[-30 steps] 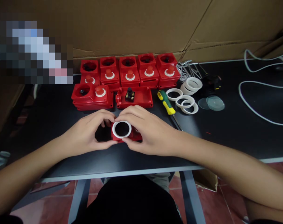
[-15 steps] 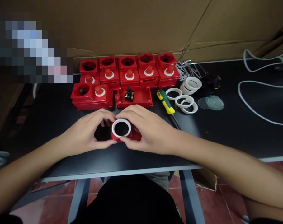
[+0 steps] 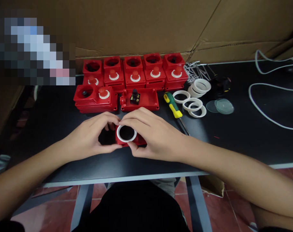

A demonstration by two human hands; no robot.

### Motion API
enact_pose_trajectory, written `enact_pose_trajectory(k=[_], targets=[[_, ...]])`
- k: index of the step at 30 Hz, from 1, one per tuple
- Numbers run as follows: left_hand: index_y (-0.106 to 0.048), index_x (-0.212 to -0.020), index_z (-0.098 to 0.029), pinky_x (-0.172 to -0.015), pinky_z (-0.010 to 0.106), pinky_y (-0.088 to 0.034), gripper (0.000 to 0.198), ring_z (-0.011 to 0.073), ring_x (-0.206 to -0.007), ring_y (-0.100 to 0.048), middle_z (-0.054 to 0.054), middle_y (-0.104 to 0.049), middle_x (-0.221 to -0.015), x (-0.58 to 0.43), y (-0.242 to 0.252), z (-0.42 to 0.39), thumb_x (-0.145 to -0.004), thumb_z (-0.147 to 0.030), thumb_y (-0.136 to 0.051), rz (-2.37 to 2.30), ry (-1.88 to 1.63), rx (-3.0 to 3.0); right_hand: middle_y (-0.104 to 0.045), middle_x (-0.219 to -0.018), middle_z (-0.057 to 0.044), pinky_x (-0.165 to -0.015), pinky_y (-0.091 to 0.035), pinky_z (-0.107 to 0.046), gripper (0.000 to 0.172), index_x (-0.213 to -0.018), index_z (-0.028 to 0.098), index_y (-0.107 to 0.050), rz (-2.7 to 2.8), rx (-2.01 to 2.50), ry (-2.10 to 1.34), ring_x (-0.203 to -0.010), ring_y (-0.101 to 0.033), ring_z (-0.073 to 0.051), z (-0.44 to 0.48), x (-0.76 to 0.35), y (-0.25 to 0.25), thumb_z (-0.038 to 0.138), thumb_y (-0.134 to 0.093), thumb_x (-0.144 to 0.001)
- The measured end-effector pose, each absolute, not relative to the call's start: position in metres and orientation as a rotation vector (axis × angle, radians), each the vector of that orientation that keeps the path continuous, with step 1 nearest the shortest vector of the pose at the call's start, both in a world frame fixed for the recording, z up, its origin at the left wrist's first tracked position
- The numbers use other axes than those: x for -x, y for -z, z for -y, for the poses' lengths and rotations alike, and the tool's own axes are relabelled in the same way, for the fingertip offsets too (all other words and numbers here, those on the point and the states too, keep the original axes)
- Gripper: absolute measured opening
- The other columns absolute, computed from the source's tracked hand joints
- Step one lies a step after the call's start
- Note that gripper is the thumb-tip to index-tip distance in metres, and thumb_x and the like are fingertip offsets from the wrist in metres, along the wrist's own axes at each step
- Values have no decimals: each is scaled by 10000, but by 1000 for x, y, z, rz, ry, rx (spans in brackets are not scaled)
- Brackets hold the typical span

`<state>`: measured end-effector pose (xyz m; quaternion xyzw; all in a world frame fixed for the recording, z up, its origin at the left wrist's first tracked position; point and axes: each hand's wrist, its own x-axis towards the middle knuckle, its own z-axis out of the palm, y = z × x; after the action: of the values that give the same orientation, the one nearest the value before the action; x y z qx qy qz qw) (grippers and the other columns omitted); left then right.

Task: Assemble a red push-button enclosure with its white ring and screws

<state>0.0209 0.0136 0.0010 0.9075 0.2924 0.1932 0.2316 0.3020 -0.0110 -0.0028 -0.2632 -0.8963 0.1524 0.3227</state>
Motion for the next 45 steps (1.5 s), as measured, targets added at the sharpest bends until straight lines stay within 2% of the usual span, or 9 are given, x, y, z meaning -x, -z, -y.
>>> enact_pose_trajectory(k=[16,26,32,39,42,45], targets=[[-586,-1332,-236,-891,360,-619,492,226,-1040,-767,57,-757,-1290,-20,0,-12,-1000,-372,-923,-806,-531,-2474,-810,-1259,-147,-948,-646,-438,337,-1296,141,-692,2344,694,-368,-1115,-743,-259,11,-299,3,158,-764,-968],[-585,-1334,-237,-906,359,-620,512,227,-1056,-767,53,-754,-1289,-21,0,-13,-983,-348,-942,-796,-531,-2468,-809,-1235,-139,-916,-657,-462,343,-1307,206,-680,2326,717,-340,-1095,-754,-283,13,-298,-1,195,-785,-981],[-582,-1324,-248,-910,378,-629,503,241,-1062,-770,61,-758,-1296,-20,-1,-12,-974,-333,-933,-793,-523,-2466,-801,-1199,-135,-902,-654,-467,302,-1306,212,-667,2321,745,-311,-1075,-747,-283,12,-298,2,299,-791,-1044],[-580,-1327,-245,-920,383,-633,480,246,-1065,-773,66,-757,-1293,-21,-2,-12,-981,-308,-907,-807,-504,-2474,-764,-1161,-159,-869,-639,-459,384,-1280,165,-689,2344,806,-274,-1006,-706,-284,9,-300,4,484,-778,-1085],[-576,-1334,-240,-923,381,-633,490,247,-1071,-773,75,-753,-1307,-21,-2,-12,-985,-317,-911,-800,-501,-2487,-721,-1282,-190,-957,-645,-485,531,-1415,149,-662,2404,763,-397,-1128,-700,-305,9,-305,-2,511,-808,-1055],[-575,-1336,-244,-929,384,-635,507,248,-1071,-772,77,-751,-1317,-20,-1,-13,-985,-361,-922,-787,-488,-2478,-689,-1421,-183,-1061,-636,-507,609,-1573,217,-569,2414,732,-545,-1300,-682,-322,9,-311,-9,322,-802,-1021]])
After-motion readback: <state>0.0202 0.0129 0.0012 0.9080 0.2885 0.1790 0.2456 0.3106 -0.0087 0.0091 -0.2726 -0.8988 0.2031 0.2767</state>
